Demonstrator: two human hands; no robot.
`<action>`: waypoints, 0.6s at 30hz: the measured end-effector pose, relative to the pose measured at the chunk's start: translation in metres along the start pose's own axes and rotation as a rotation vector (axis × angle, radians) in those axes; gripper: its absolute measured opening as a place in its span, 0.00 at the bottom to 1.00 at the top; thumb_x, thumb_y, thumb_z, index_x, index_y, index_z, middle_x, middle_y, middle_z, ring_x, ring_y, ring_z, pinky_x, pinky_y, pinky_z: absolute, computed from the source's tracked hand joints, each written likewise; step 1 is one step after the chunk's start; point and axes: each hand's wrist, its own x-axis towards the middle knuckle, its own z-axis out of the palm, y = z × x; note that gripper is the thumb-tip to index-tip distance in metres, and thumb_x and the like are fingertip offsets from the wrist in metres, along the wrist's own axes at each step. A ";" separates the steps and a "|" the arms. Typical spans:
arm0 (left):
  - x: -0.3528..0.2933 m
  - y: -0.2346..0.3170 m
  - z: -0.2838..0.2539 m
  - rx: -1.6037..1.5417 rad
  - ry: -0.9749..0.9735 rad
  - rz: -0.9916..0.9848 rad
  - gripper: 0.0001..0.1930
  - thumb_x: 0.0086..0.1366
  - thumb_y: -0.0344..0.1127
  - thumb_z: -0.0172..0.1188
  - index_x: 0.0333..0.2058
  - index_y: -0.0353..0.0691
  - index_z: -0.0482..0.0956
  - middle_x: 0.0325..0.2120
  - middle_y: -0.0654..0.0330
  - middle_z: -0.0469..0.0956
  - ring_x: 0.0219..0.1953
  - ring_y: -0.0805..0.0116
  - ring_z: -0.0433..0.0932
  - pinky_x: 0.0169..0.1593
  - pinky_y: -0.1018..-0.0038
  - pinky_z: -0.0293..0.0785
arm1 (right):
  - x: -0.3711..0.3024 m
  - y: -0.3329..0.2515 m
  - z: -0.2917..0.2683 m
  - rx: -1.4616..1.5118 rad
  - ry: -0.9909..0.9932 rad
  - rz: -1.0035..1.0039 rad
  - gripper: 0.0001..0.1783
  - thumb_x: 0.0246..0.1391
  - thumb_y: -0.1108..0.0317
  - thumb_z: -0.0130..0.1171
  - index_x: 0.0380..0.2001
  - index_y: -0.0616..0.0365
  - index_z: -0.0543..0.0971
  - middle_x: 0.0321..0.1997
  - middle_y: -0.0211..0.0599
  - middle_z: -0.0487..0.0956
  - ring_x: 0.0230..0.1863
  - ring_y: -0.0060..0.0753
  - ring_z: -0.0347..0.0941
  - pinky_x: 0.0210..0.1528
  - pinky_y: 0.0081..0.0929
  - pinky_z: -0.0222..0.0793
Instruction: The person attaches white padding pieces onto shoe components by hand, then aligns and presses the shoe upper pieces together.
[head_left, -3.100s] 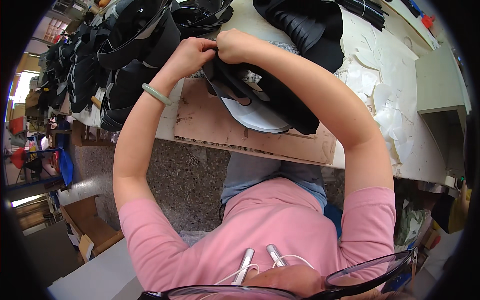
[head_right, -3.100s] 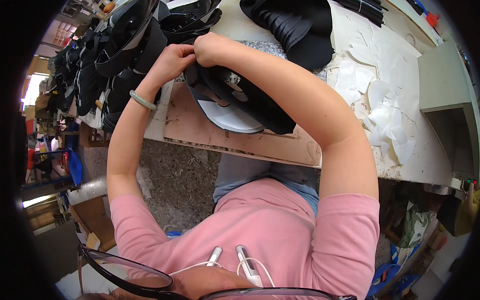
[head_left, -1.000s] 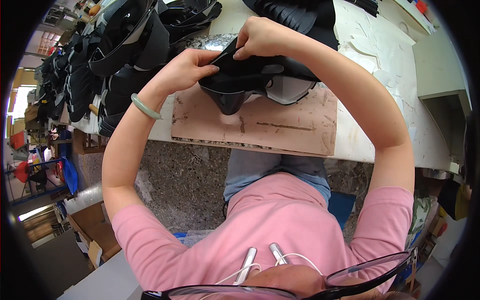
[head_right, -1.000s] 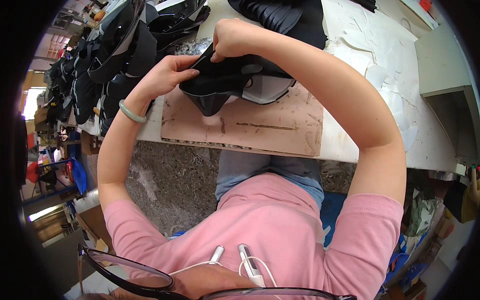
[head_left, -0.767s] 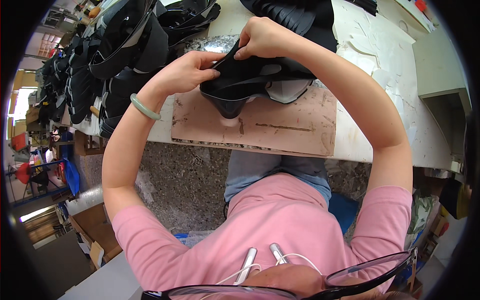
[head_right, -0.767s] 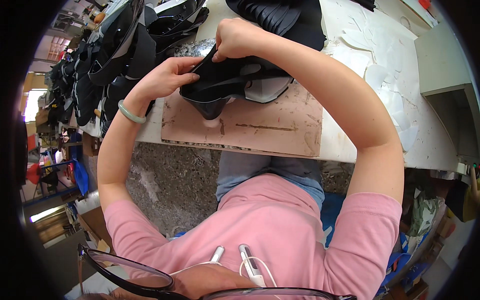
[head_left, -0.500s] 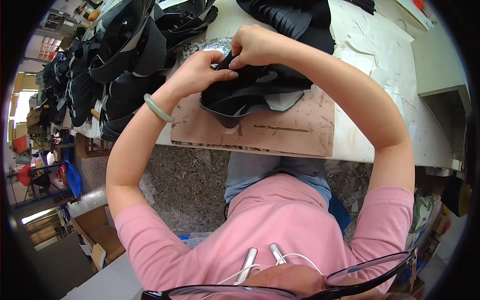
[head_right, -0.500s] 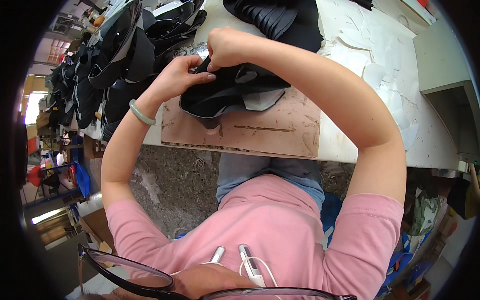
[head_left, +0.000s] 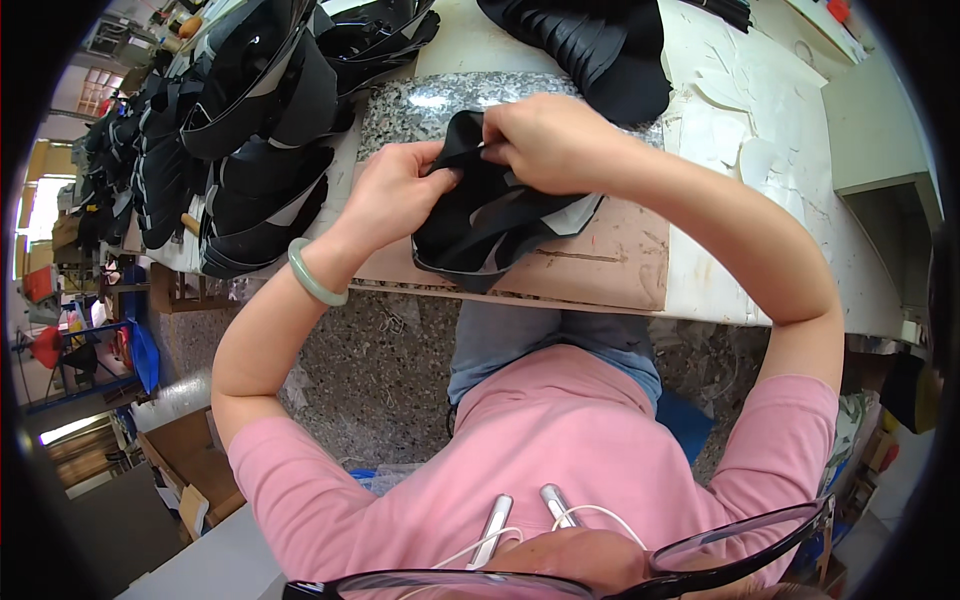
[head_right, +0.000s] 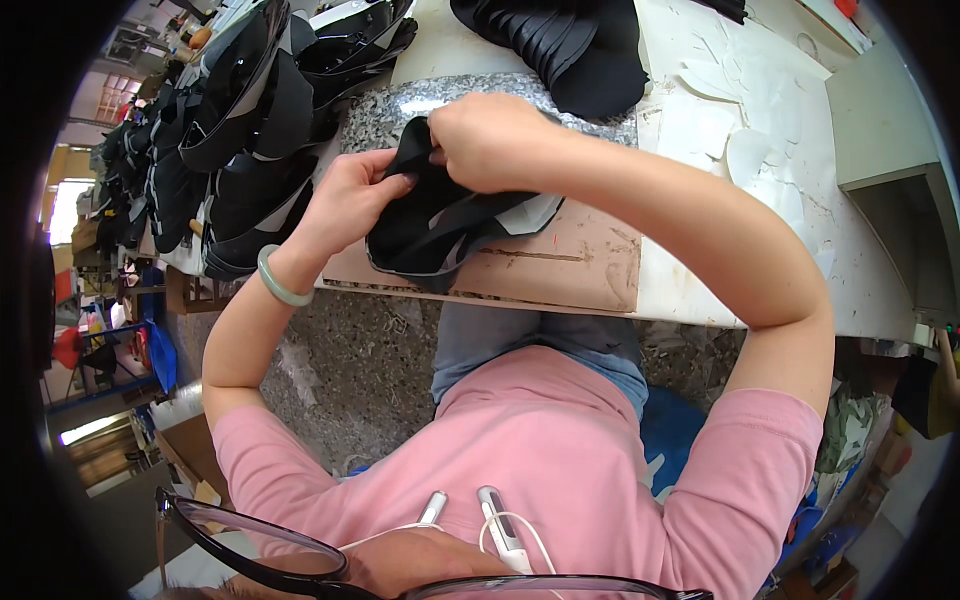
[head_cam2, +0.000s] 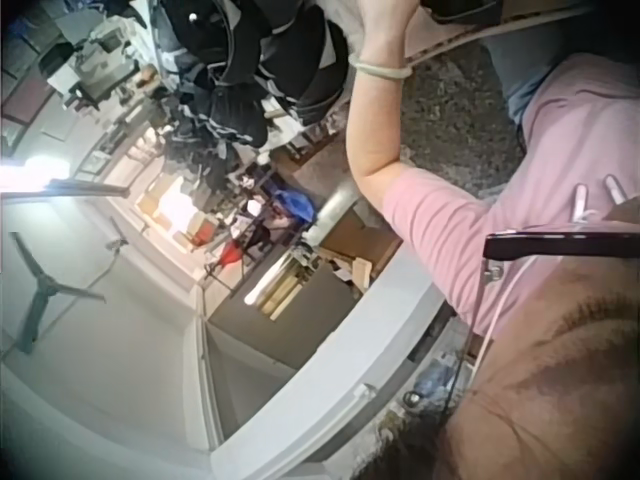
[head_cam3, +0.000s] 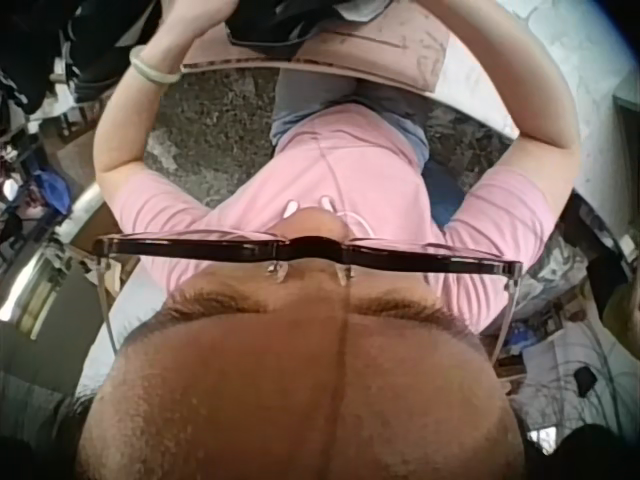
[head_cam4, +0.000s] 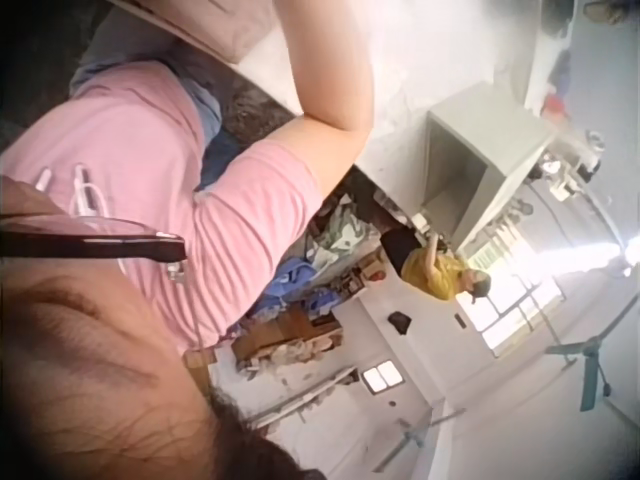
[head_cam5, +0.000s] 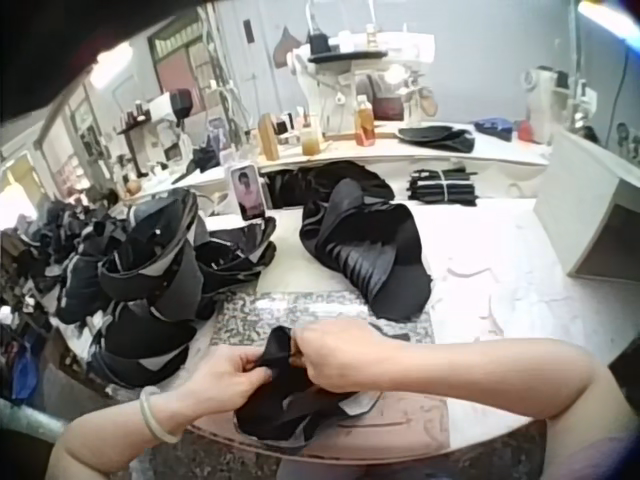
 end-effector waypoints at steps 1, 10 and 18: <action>-0.003 -0.002 0.002 0.073 0.057 0.059 0.11 0.61 0.28 0.56 0.43 0.34 0.80 0.25 0.62 0.82 0.28 0.81 0.76 0.33 0.78 0.72 | -0.004 0.005 0.012 0.012 0.074 -0.106 0.13 0.55 0.63 0.57 0.36 0.62 0.78 0.27 0.48 0.80 0.31 0.48 0.78 0.35 0.39 0.71; -0.040 0.014 0.012 -0.239 -0.217 -0.204 0.13 0.62 0.24 0.55 0.45 0.27 0.78 0.31 0.58 0.81 0.32 0.78 0.77 0.34 0.80 0.74 | -0.024 0.012 -0.017 0.361 -0.440 0.241 0.20 0.49 0.54 0.66 0.36 0.60 0.81 0.26 0.34 0.78 0.26 0.28 0.73 0.29 0.28 0.67; -0.063 0.009 0.012 -0.530 -0.336 -0.327 0.27 0.60 0.19 0.54 0.59 0.28 0.65 0.43 0.55 0.79 0.41 0.74 0.80 0.46 0.79 0.77 | -0.014 0.009 -0.006 0.375 -0.455 0.240 0.23 0.45 0.53 0.69 0.38 0.59 0.83 0.27 0.36 0.79 0.27 0.30 0.75 0.22 0.32 0.69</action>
